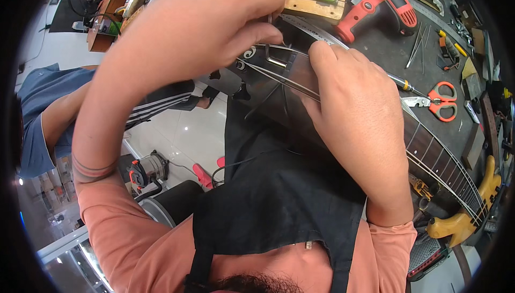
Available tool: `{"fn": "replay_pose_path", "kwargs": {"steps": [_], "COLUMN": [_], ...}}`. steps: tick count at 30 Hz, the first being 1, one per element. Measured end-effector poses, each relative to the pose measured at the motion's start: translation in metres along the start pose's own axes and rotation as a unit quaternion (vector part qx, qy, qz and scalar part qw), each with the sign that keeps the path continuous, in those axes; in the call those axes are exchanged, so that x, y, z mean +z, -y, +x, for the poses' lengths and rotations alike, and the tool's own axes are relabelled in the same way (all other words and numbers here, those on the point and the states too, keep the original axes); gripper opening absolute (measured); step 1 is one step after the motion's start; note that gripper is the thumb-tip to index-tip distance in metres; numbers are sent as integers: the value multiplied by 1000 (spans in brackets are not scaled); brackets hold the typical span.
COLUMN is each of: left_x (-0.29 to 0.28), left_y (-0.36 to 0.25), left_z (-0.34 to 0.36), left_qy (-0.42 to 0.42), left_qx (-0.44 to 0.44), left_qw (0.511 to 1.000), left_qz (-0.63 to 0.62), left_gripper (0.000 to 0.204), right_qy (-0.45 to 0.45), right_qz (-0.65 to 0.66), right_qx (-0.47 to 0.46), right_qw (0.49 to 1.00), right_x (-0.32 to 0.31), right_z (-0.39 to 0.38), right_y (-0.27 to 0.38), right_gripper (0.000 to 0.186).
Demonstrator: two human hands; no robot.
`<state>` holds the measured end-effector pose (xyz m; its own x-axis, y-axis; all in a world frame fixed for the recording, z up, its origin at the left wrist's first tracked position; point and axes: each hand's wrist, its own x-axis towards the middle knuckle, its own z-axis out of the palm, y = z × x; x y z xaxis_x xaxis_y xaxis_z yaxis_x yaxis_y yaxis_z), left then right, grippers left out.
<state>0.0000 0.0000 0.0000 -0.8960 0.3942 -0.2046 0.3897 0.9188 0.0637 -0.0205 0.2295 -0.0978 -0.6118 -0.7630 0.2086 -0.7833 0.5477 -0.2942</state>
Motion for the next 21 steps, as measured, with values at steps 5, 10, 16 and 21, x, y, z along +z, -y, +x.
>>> {"fn": "replay_pose_path", "kwargs": {"steps": [5, 10, 16, 21], "left_x": [-16, 3, 37, 57], "left_y": [18, 29, 23, 3], "left_z": [-2, 3, -11, -40], "left_qy": [-46, -98, -179, -245], "left_qx": [136, 204, 215, 230], "left_qw": [989, 974, 958, 925], "left_qz": [34, 19, 65, 177], "left_gripper": [22, 17, 19, 21], "right_qy": [-29, 9, 65, 53], "right_qz": [0, 28, 76, 90], "right_qx": [-11, -10, 21, 10], "right_qw": [1000, 1000, 995, 994], "right_x": [11, 8, 8, 6], "right_z": [13, 17, 18, 19], "right_y": [11, 6, 1, 1], "right_gripper": [26, 21, 38, 37]}}
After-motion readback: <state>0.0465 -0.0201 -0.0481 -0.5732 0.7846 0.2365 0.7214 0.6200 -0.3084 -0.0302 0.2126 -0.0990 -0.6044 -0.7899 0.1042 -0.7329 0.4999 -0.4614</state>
